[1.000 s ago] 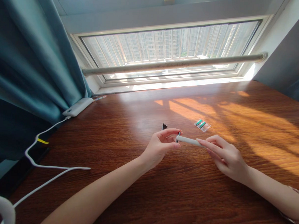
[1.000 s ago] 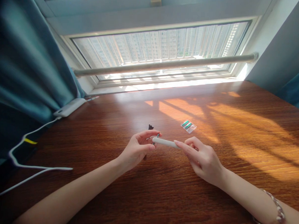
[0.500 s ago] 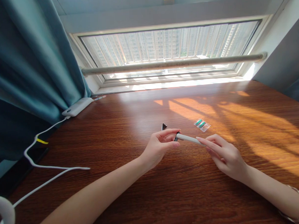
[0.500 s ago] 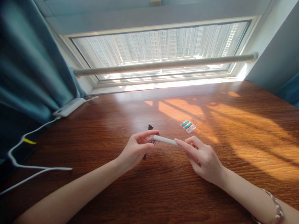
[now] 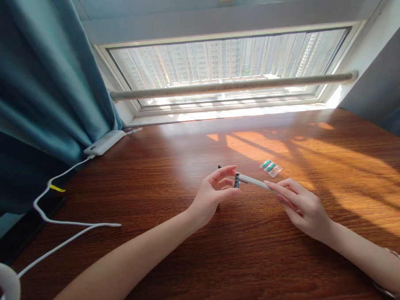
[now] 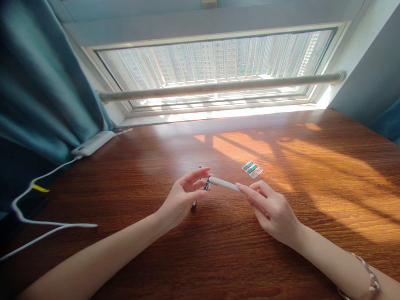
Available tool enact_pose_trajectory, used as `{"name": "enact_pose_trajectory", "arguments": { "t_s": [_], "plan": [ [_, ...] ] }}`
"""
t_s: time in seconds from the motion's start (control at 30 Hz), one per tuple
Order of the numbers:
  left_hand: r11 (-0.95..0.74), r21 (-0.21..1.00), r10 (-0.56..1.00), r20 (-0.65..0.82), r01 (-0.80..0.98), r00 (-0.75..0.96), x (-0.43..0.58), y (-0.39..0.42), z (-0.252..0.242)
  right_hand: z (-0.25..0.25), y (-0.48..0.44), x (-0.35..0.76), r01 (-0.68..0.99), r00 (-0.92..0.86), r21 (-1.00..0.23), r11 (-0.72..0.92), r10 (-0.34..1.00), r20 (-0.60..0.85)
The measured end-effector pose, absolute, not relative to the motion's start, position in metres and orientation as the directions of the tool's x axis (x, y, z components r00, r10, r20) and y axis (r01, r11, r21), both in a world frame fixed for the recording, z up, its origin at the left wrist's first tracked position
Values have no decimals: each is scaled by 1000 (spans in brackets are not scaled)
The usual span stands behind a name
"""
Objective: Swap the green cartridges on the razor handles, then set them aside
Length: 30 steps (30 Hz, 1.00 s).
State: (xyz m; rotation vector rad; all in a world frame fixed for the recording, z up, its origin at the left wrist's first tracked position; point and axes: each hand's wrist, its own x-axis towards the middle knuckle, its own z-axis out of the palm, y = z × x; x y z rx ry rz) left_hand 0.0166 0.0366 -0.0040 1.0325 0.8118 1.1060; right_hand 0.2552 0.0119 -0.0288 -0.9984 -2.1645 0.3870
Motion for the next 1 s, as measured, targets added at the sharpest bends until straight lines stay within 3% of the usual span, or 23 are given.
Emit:
{"name": "enact_pose_trajectory", "arguments": {
  "t_s": [0.27, 0.73, 0.87, 1.0],
  "plan": [
    [92, 946, 965, -8, -311, 260, 16, 37, -4, -27, 10, 256, 479, -523, -529, 700, 712, 468],
    [77, 958, 956, 8, -277, 293, 16, 36, -2, -28, 8, 255, 515, -543, -498, 698, 715, 440],
    [241, 907, 939, -128, -345, 319, 17, 37, -3, -28, 10, 255, 545, -490, -505, 669, 744, 455],
    [480, 730, 865, -303, -487, 400, 18, 40, -7, -29, 12, 254, 571, -430, -526, 630, 776, 462]
  ]
}}
